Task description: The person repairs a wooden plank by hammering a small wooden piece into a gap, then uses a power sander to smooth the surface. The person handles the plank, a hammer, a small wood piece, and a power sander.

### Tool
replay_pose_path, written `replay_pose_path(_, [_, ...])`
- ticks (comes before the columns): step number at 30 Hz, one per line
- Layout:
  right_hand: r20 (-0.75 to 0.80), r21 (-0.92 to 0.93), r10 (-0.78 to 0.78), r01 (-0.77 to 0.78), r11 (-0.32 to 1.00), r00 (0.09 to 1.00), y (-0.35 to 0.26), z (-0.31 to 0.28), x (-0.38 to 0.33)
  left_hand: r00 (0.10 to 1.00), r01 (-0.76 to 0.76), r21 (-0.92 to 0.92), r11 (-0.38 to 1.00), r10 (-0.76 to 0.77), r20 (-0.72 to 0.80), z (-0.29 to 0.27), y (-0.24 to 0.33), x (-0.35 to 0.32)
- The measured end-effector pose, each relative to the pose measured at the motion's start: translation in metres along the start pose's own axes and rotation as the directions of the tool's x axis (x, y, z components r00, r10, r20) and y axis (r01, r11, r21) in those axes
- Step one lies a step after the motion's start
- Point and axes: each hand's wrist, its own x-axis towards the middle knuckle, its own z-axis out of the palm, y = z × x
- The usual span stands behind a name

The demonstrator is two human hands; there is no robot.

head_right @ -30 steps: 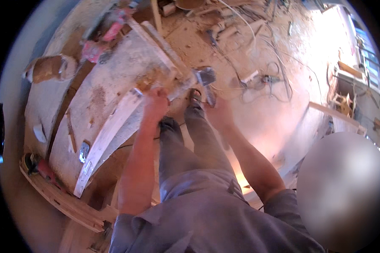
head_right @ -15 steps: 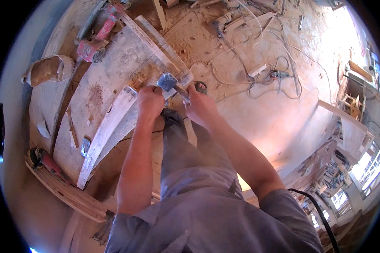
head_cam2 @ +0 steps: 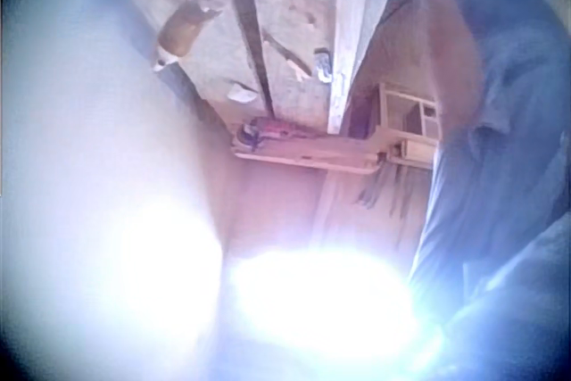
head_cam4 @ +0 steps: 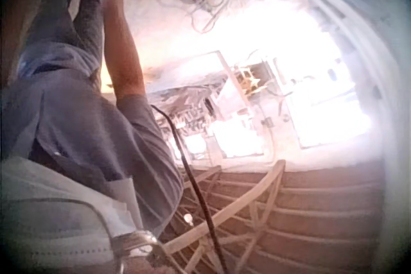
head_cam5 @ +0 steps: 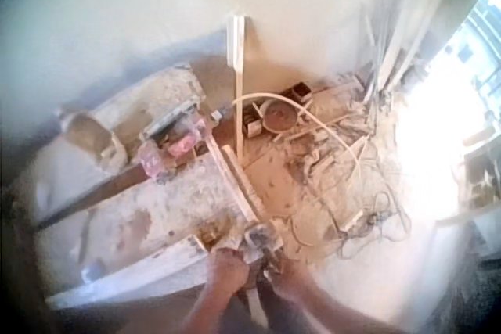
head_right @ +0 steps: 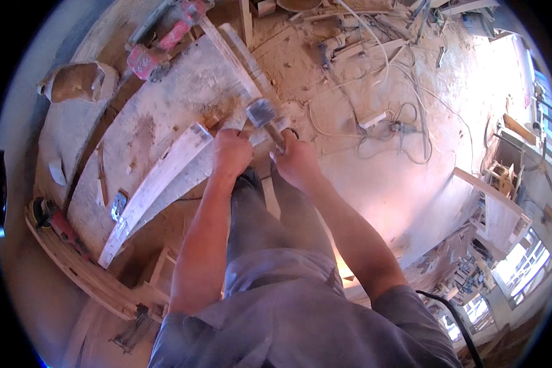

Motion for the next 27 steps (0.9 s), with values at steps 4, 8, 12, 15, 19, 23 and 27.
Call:
replay_pose_path(4, [0.099,0.457,0.111,-0.144,0.878,0.989,0.005,-0.003,-0.001,0.987,-0.113,0.103,0.988,0.124,-0.103,-0.013,0.003,-0.024])
replay_pose_path(8, [0.285,0.657,0.091,-0.264,0.706,0.954,-0.021,0.002,0.021,0.915,-0.185,0.138,0.973,0.222,-0.337,-0.034,-0.013,-0.064])
replay_pose_path(12, [0.453,0.648,0.023,-0.346,0.679,0.891,-0.047,0.020,0.051,0.750,-0.321,0.243,0.915,0.402,-0.526,-0.047,-0.029,-0.069])
replay_pose_path(15, [0.214,0.266,-0.005,-0.054,0.962,0.977,-0.062,0.019,0.053,0.615,-0.381,0.412,0.828,0.560,-0.556,-0.053,-0.039,-0.065])
replay_pose_path(19, [-0.254,-0.131,-0.571,0.558,0.820,0.780,-0.078,0.017,0.022,0.644,-0.373,0.425,0.825,0.560,-0.521,-0.069,-0.050,-0.077])
replay_pose_path(23, [-0.088,-0.269,-0.696,0.656,0.705,0.712,-0.091,0.013,0.012,0.616,-0.470,0.240,0.849,0.511,-0.599,-0.059,-0.058,-0.074])
replay_pose_path(27, [-0.027,-0.301,-0.547,0.515,0.802,0.836,-0.103,0.031,0.000,0.779,-0.293,-0.008,0.956,0.234,-0.582,-0.051,-0.061,-0.083])
